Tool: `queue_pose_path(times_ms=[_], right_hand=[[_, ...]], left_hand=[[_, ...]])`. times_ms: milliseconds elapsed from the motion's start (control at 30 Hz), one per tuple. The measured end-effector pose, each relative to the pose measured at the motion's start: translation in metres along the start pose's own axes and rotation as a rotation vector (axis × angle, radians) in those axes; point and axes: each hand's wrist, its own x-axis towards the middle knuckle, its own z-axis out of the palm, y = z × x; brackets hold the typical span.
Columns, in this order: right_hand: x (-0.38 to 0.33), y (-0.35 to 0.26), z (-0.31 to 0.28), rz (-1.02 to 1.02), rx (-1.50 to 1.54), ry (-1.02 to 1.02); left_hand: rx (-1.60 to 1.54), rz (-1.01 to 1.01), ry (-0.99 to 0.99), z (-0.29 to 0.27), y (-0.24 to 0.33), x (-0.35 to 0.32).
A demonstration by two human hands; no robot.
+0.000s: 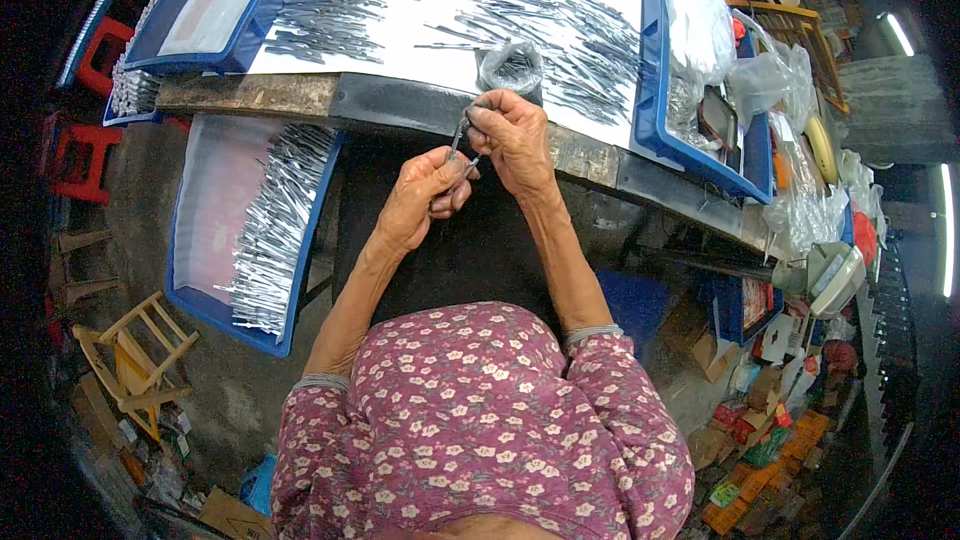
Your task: The recorder is assembling small metal pins using a manual jig on a workbench in a workshop setting.
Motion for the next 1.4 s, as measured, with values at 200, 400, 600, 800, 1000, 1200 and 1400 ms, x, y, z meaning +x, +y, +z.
queue_pose_path(times_ms=[200, 400, 600, 800, 1000, 1200, 1400], right_hand=[[-0.002, -0.002, 0.001, -0.016, -0.075, 0.008], [-0.005, -0.01, -0.001, -0.02, -0.212, -0.055], [-0.008, -0.01, -0.005, 0.026, -0.193, -0.087], [-0.011, -0.009, -0.008, 0.051, -0.114, -0.151], [-0.012, -0.006, -0.008, 0.038, -0.182, -0.124], [-0.011, -0.005, -0.009, 0.039, -0.193, -0.128], [-0.006, -0.008, -0.011, 0.033, -0.147, -0.08]], left_hand=[[0.024, -0.007, -0.007, 0.0, -0.001, -0.001], [-0.074, -0.082, -0.072, -0.001, 0.002, -0.004], [-0.196, -0.132, -0.109, -0.001, 0.003, -0.004], [-0.17, -0.145, -0.131, -0.002, 0.005, -0.004], [-0.066, -0.104, -0.081, 0.002, 0.004, -0.005], [-0.028, -0.069, -0.072, 0.001, 0.003, -0.004], [0.063, 0.011, 0.006, 0.001, 0.009, -0.003]])
